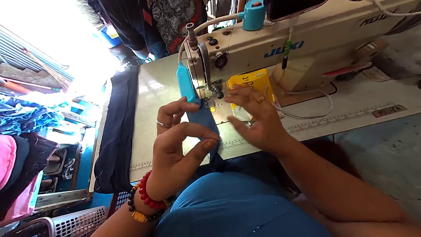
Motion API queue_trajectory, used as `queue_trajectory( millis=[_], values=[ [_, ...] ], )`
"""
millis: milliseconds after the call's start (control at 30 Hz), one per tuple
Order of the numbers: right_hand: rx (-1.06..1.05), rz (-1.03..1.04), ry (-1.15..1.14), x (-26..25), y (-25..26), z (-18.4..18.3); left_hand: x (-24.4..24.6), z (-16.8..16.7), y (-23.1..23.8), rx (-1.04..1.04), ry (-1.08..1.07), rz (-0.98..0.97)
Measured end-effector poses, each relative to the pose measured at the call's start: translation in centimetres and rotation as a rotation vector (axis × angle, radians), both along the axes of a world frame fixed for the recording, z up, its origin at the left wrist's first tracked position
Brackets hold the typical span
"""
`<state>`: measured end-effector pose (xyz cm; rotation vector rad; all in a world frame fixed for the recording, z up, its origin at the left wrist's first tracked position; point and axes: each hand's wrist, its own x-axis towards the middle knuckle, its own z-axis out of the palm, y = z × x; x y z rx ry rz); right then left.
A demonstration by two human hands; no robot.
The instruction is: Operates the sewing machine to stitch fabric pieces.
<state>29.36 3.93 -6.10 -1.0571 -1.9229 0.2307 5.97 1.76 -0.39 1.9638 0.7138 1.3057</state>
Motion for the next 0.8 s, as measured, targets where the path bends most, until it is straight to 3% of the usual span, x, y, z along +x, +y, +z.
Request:
queue_trajectory(
  millis=[133,233,367,533,800],
  values=[
    [0.023,0.495,0.340,-4.3,-2.1,4.0,0.8,-0.1,-1.2,0.050,-0.035,0.020],
    [-0.036,0.625,0.487,-5.3,-2.4,4.1,1.0,-0.3,-1.8,0.008,-0.125,-0.009],
    [-0.047,0.489,0.595,-6.1,-3.1,3.3,1.0,-1.0,-2.1,-0.204,-0.278,-0.046],
    [0.068,0.254,0.528,-6.2,-3.2,2.7,1.5,-1.8,-1.5,-0.412,-0.420,-0.028],
    [0.097,0.053,0.514,-4.4,-2.1,2.7,1.7,-2.8,0.4,-0.263,-0.273,0.021]
  ],
)
